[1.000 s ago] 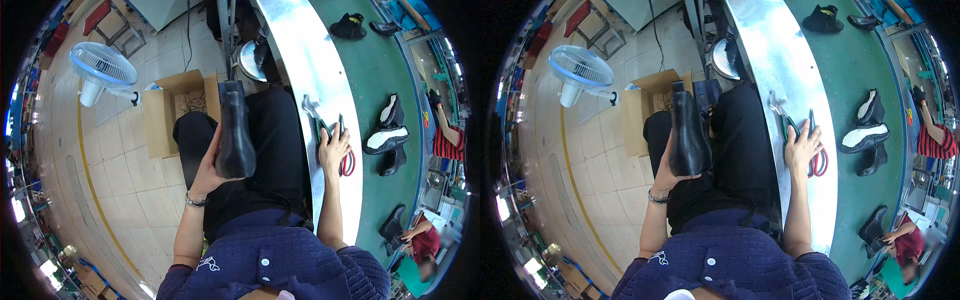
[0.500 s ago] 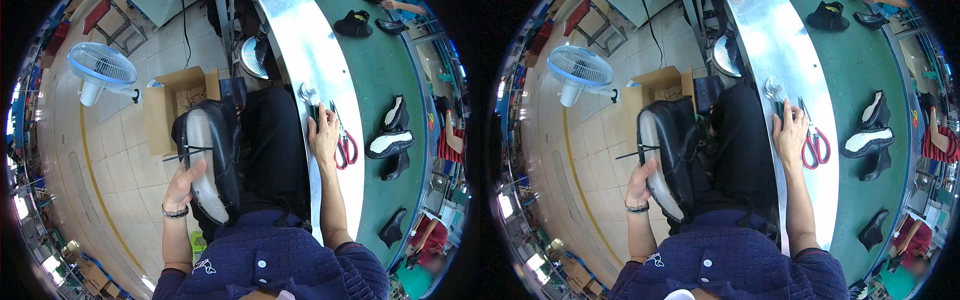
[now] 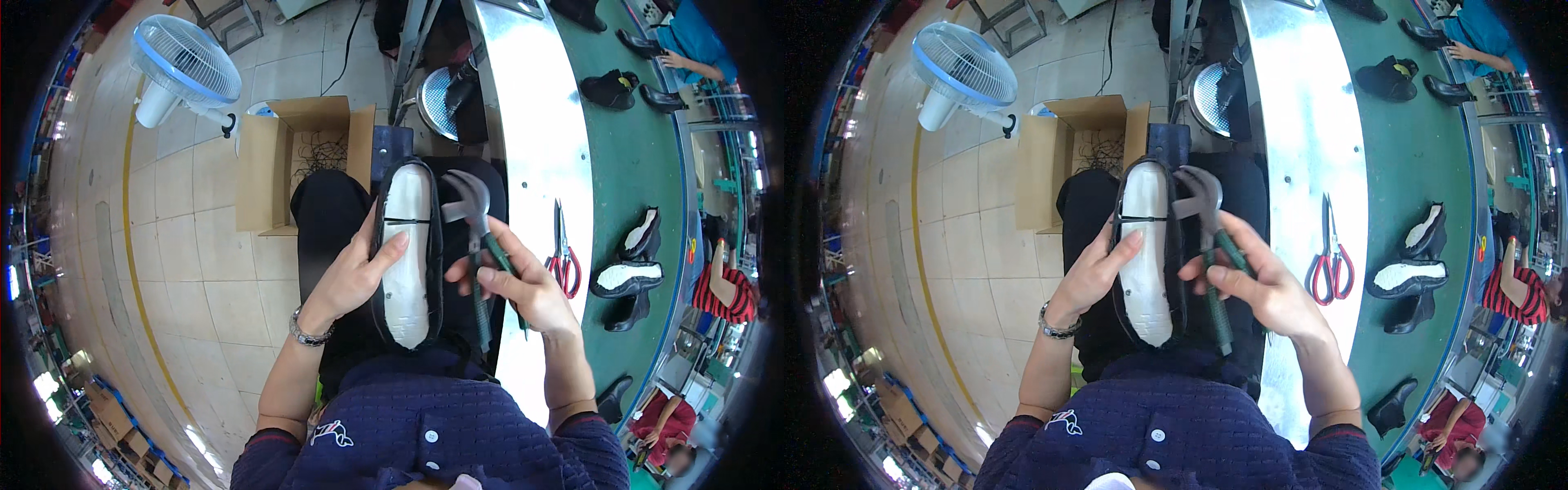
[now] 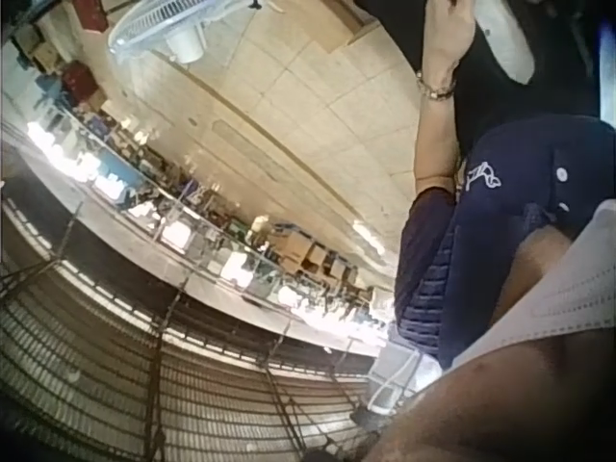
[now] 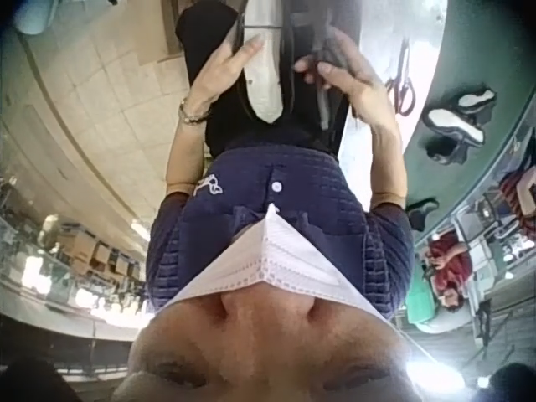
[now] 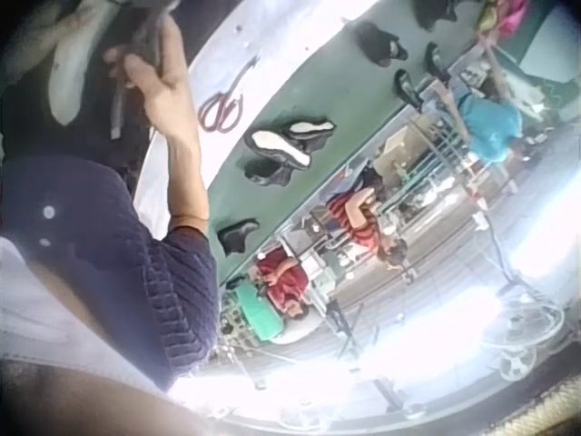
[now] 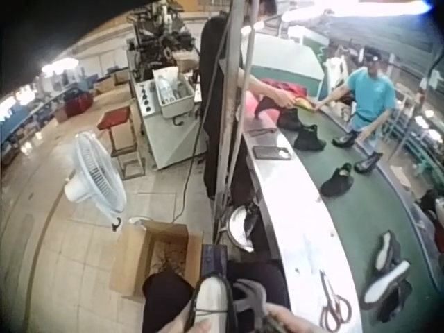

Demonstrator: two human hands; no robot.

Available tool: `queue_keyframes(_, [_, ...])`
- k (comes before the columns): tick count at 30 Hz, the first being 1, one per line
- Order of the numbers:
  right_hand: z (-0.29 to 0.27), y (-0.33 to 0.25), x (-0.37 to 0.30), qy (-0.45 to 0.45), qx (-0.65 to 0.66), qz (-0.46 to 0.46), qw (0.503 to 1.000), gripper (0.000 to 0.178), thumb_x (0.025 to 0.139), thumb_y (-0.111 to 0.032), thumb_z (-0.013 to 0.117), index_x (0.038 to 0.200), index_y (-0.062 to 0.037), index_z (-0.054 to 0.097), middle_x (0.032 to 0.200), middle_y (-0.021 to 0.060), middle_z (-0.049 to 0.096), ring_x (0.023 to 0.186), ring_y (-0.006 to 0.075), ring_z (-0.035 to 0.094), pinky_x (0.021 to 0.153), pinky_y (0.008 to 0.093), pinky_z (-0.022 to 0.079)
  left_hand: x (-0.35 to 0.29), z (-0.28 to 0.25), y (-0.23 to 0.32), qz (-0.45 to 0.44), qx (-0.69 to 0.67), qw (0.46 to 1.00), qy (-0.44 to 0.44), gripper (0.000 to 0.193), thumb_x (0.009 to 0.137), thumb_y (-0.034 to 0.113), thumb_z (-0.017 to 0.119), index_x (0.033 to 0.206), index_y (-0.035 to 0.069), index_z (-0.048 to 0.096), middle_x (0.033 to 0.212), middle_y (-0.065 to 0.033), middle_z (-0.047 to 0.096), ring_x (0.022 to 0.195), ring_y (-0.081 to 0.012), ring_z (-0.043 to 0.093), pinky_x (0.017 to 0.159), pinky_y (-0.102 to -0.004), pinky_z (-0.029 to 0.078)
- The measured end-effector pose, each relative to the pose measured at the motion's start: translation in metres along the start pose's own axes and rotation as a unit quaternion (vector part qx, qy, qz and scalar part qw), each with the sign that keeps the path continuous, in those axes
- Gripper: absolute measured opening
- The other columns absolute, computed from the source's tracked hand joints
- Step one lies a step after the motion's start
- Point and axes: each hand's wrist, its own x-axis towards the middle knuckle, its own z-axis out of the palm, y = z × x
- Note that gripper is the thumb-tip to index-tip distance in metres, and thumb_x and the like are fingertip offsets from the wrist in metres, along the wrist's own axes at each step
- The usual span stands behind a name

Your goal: The recorder is assembling and refining a shoe, using various tools like pliers and scissors.

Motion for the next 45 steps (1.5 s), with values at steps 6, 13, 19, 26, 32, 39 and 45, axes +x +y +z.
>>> queue_keyframes(6, [0.014,-0.017,0.028,-0.014,0.040,0.064,0.997,0.063,0.100,-0.007,0.045,0.155,-0.0109,0.014,0.116,0.0192,0.062,0.100,0.0262,0.066,0.085,0.0342,0.052,0.038,-0.004,0.011,0.140,0.047,0.985,0.087,0.062,0.096,0.023,0.054,0.148,0.000,0.030,0.144,-0.0150,0.044,0.128,-0.0208,0.045,0.107,-0.0313,0.033])
queue_keyframes(13, [0.014,-0.028,0.034,-0.019,-0.077,0.059,0.995,0.059,0.101,-0.010,0.047,0.151,-0.0034,0.016,0.089,0.0064,0.056,0.077,0.0155,0.062,0.070,0.0305,0.054,0.058,-0.001,0.018,0.130,0.049,0.979,0.148,0.033,0.094,0.016,0.057,0.123,0.001,0.062,0.106,-0.0071,0.067,0.090,-0.0098,0.059,0.082,-0.0240,0.047])
queue_keyframes(19, [0.023,-0.008,0.030,0.033,-0.221,0.000,0.975,0.058,0.101,-0.007,0.046,0.150,-0.0013,0.017,0.083,0.0093,0.058,0.069,0.0156,0.061,0.065,0.0298,0.052,0.055,0.003,0.023,0.127,0.088,0.973,0.172,0.032,0.095,0.016,0.056,0.121,0.000,0.063,0.102,-0.0079,0.068,0.087,-0.0093,0.060,0.079,-0.0242,0.047])
queue_keyframes(26, [0.023,-0.003,0.028,0.051,-0.254,-0.063,0.964,0.057,0.100,-0.004,0.047,0.149,-0.0006,0.018,0.080,0.0107,0.061,0.067,0.0184,0.063,0.063,0.0314,0.052,0.062,0.000,0.026,0.105,-0.057,0.982,0.147,0.032,0.093,0.015,0.060,0.121,0.000,0.065,0.100,-0.0034,0.069,0.086,-0.0069,0.059,0.079,-0.0201,0.045])
queue_keyframes(32, [0.008,-0.056,0.026,-0.003,-0.410,0.019,0.912,0.058,0.095,-0.002,0.053,0.148,-0.0027,0.029,0.077,0.0116,0.065,0.068,0.0189,0.066,0.069,0.0323,0.053,0.060,-0.003,0.026,0.074,-0.041,0.985,0.153,0.031,0.091,0.018,0.065,0.117,0.001,0.068,0.094,-0.0031,0.070,0.081,-0.0038,0.057,0.072,-0.0189,0.045])
queue_keyframes(39, [0.027,-0.030,0.048,0.196,-0.564,-0.194,0.779,0.067,0.090,-0.005,0.059,0.150,-0.0115,0.029,0.086,0.0218,0.067,0.074,0.0371,0.069,0.065,0.0438,0.053,0.062,-0.001,0.020,0.145,0.038,0.974,0.173,0.033,0.092,0.016,0.061,0.121,0.002,0.065,0.098,-0.0078,0.072,0.075,-0.0040,0.056,0.068,-0.0203,0.046])
queue_keyframes(45, [0.027,-0.043,0.051,0.114,-0.610,-0.218,0.754,0.067,0.093,-0.009,0.055,0.152,-0.0156,0.023,0.072,0.0202,0.062,0.059,0.0356,0.064,0.052,0.0417,0.052,0.058,-0.006,0.017,0.162,0.060,0.968,0.179,0.034,0.092,0.016,0.059,0.123,0.002,0.063,0.095,-0.0076,0.071,0.069,-0.0055,0.054,0.065,-0.0209,0.045])
